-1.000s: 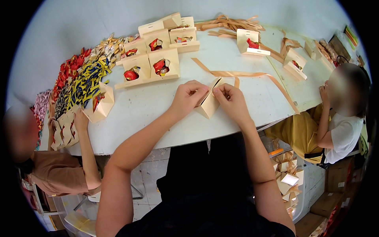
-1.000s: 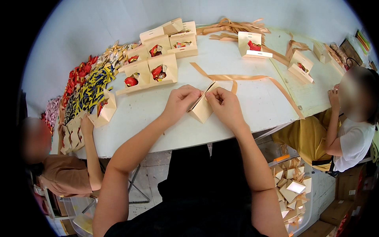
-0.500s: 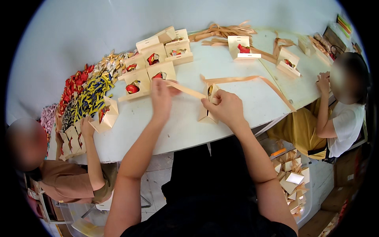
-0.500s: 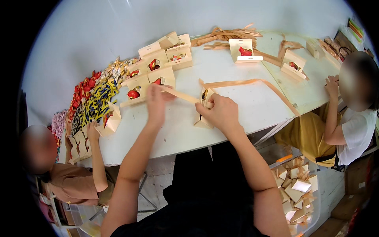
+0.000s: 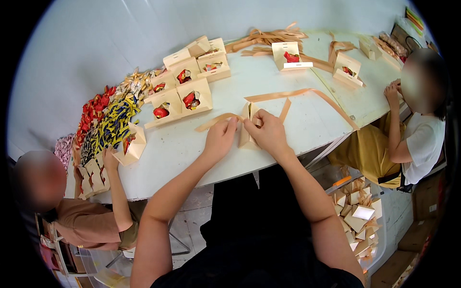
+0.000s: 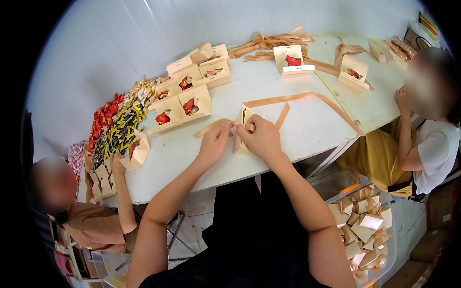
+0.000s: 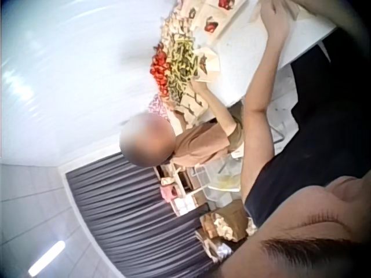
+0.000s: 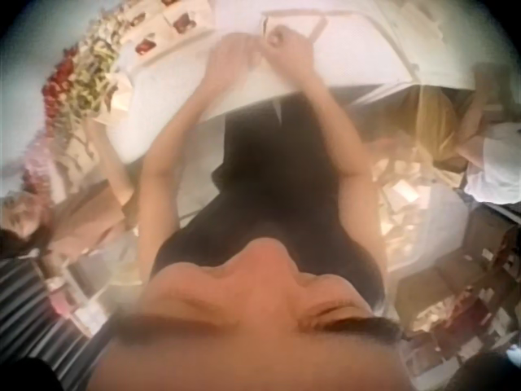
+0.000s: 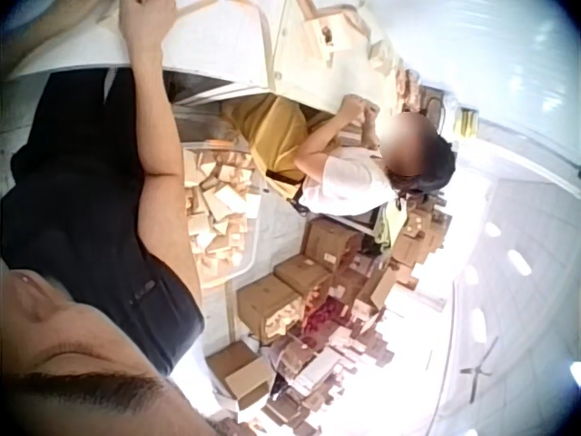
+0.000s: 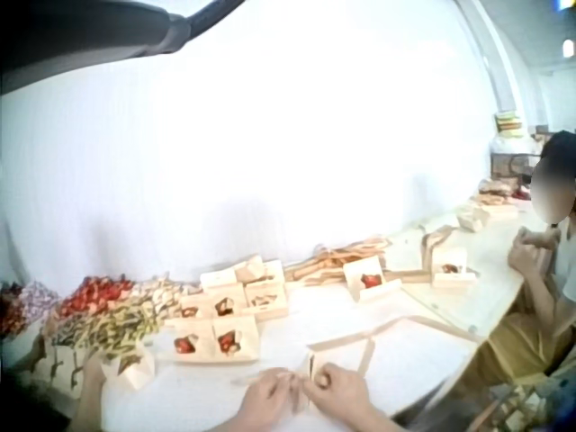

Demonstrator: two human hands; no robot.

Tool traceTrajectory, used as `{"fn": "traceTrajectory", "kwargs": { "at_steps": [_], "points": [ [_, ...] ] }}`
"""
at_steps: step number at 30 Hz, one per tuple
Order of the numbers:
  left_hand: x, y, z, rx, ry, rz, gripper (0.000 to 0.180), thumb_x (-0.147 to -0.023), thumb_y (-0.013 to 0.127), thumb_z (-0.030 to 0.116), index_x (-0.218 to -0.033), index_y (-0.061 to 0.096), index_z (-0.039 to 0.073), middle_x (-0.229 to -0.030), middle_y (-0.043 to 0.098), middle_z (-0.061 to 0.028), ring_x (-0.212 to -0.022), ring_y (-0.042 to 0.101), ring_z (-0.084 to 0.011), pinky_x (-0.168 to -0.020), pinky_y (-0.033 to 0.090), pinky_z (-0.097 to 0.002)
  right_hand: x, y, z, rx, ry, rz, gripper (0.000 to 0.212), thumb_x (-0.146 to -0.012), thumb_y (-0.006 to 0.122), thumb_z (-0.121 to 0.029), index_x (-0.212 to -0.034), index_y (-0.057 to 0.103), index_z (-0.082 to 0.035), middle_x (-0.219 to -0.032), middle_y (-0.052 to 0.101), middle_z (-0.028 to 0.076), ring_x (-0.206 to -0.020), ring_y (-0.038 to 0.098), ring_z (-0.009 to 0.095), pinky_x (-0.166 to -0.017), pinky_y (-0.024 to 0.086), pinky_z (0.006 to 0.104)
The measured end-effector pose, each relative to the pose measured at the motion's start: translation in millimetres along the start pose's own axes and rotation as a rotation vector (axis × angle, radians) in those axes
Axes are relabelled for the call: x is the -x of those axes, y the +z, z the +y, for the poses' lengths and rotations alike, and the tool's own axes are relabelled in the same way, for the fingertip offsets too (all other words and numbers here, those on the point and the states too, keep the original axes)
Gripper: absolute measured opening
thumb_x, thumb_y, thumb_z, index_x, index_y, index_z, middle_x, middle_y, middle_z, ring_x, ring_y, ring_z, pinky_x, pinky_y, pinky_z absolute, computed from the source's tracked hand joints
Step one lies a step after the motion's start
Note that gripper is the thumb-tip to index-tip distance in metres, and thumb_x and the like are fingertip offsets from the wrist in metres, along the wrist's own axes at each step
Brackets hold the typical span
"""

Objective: The person assembles small cardboard gift boxes by folding the flaps, inserting wrapped candies, and tying a ribbon around each box. Completed boxes are placed on the table while the person continues the process with new boxes and ribbons.

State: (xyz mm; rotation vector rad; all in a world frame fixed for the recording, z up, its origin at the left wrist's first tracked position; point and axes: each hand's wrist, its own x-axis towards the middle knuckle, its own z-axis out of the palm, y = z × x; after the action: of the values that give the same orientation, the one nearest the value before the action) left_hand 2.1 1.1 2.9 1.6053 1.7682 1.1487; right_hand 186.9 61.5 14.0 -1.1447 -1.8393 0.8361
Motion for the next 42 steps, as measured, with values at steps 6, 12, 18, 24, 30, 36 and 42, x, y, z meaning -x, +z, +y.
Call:
{"fn": "traceTrajectory", "kwargs": {
  "at_steps": [6,12,18,24,30,36,42],
  "points": [
    [-24.0,21.1,29.9,0.601,0.030,0.020,0.030,-0.115,0.061,0.024,-0.109,0.076,-0.002,-0.097,0.072,-0.0007,-0.089,0.064,-0.0096,-0.082,0.052,-0.0295,2.3,4.9,5.1,-0.141,0.068,-0.023,0.045,-0.091,0.079,-0.043,-0.081,0.064,-0.002,-0.071,0.068,0.014,-0.064,0.066,0.031,-0.063,0.052,0.0441],
    [-34.8,40.4,41.0,0.996,-0.001,-0.085,0.022,-0.117,0.056,0.020,-0.117,0.066,0.001,-0.084,0.061,-0.0016,-0.080,0.059,-0.0119,-0.079,0.052,-0.0277,-8.0,0.5,12.3,-0.135,0.022,-0.098,0.044,-0.091,0.084,-0.041,-0.082,0.069,-0.001,-0.069,0.065,0.009,-0.065,0.063,0.022,-0.062,0.049,0.0394],
    [-43.7,43.4,24.1,0.944,0.020,-0.094,0.021,-0.118,0.053,0.021,-0.117,0.063,0.002,-0.077,0.052,0.0021,-0.072,0.050,-0.0078,-0.070,0.044,-0.0247,-47.4,-92.7,-24.0,-0.206,0.262,-0.560,0.040,-0.097,0.082,-0.043,-0.088,0.073,-0.004,-0.074,0.061,-0.004,-0.065,0.047,0.006,-0.058,0.039,0.0269],
    [-29.4,49.6,42.9,0.590,0.187,-0.045,0.027,-0.118,0.053,0.025,-0.115,0.066,0.001,-0.078,0.054,0.0046,-0.073,0.047,-0.0043,-0.064,0.038,-0.0243,-76.8,-103.3,-66.6,-0.299,0.144,-0.385,0.039,-0.104,0.076,-0.042,-0.097,0.075,-0.003,-0.074,0.056,-0.006,-0.066,0.047,0.005,-0.059,0.040,0.0258],
    [-39.4,41.4,15.1,0.673,0.146,-0.136,0.034,-0.120,0.051,0.030,-0.113,0.068,0.001,-0.091,0.061,0.0009,-0.083,0.055,-0.0070,-0.075,0.046,-0.0246,-69.0,-59.8,-66.4,-0.489,-0.126,0.063,0.054,-0.108,0.070,-0.049,-0.091,0.076,0.003,-0.070,0.058,-0.001,-0.067,0.049,0.010,-0.063,0.044,0.0293],
    [-38.4,45.0,24.0,0.820,0.116,-0.161,0.036,-0.120,0.051,0.030,-0.107,0.068,0.002,-0.091,0.063,-0.0006,-0.084,0.058,-0.0095,-0.078,0.049,-0.0265,-39.3,-51.0,-3.8,-0.282,0.168,-0.019,0.051,-0.106,0.075,-0.042,-0.082,0.078,0.003,-0.070,0.070,0.007,-0.063,0.057,0.010,-0.060,0.048,0.0305],
    [-37.1,32.9,24.5,0.807,0.108,-0.190,0.038,-0.120,0.050,0.032,-0.110,0.071,0.002,-0.096,0.067,-0.0014,-0.089,0.060,-0.0088,-0.083,0.051,-0.0263,-12.7,-46.9,-12.0,-0.195,-0.339,0.039,0.023,-0.101,0.082,-0.023,-0.100,0.082,0.000,-0.081,0.073,-0.002,-0.067,0.053,0.005,-0.061,0.045,0.0262]
  ]
}}
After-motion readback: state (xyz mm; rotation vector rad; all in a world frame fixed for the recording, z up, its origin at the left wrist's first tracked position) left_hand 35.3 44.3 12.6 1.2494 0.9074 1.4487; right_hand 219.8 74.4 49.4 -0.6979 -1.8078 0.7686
